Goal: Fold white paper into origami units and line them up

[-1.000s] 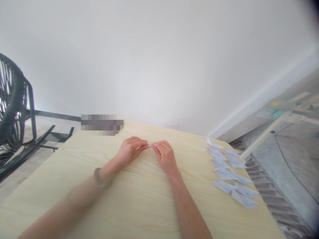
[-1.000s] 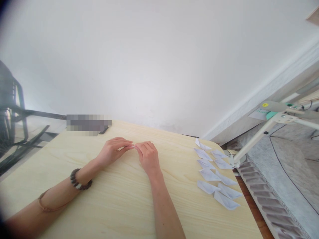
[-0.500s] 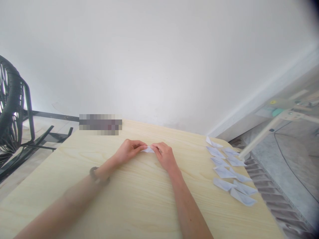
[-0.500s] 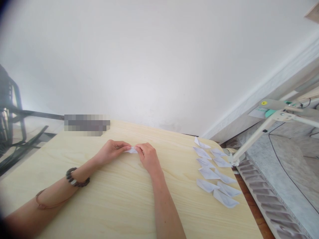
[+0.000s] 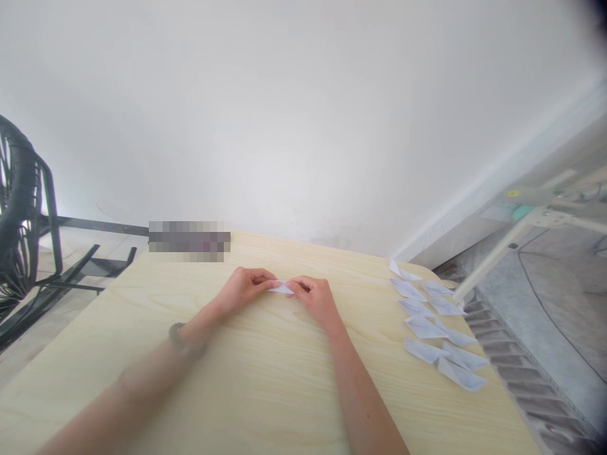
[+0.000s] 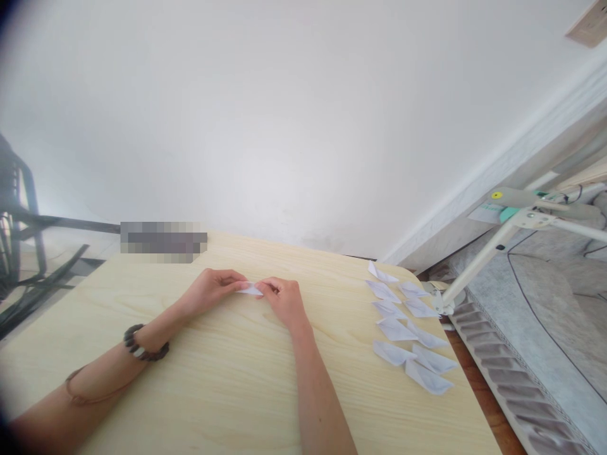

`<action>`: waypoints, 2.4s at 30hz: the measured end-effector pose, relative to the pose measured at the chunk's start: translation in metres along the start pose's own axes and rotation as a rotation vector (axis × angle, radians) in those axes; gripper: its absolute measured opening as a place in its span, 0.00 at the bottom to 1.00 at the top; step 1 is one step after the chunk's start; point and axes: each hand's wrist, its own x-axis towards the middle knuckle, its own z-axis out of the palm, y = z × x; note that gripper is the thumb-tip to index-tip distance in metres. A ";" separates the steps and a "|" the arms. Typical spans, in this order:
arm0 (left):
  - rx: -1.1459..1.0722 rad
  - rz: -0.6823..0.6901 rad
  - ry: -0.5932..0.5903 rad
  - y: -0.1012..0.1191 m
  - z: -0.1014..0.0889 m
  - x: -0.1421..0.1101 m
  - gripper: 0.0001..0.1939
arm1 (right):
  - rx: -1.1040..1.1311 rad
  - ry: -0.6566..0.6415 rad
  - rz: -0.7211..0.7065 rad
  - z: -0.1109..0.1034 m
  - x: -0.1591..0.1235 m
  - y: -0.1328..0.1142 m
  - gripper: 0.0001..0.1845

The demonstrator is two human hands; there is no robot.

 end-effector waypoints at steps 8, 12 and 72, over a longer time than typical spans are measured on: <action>0.060 -0.002 0.026 0.002 -0.002 -0.001 0.17 | -0.051 0.021 0.067 0.000 0.001 -0.002 0.18; 0.022 0.034 0.032 0.001 -0.001 -0.001 0.17 | -0.014 0.034 0.108 0.003 0.003 -0.003 0.20; 0.212 0.081 0.051 -0.001 -0.005 0.001 0.16 | 0.040 0.057 0.031 0.003 -0.002 0.004 0.11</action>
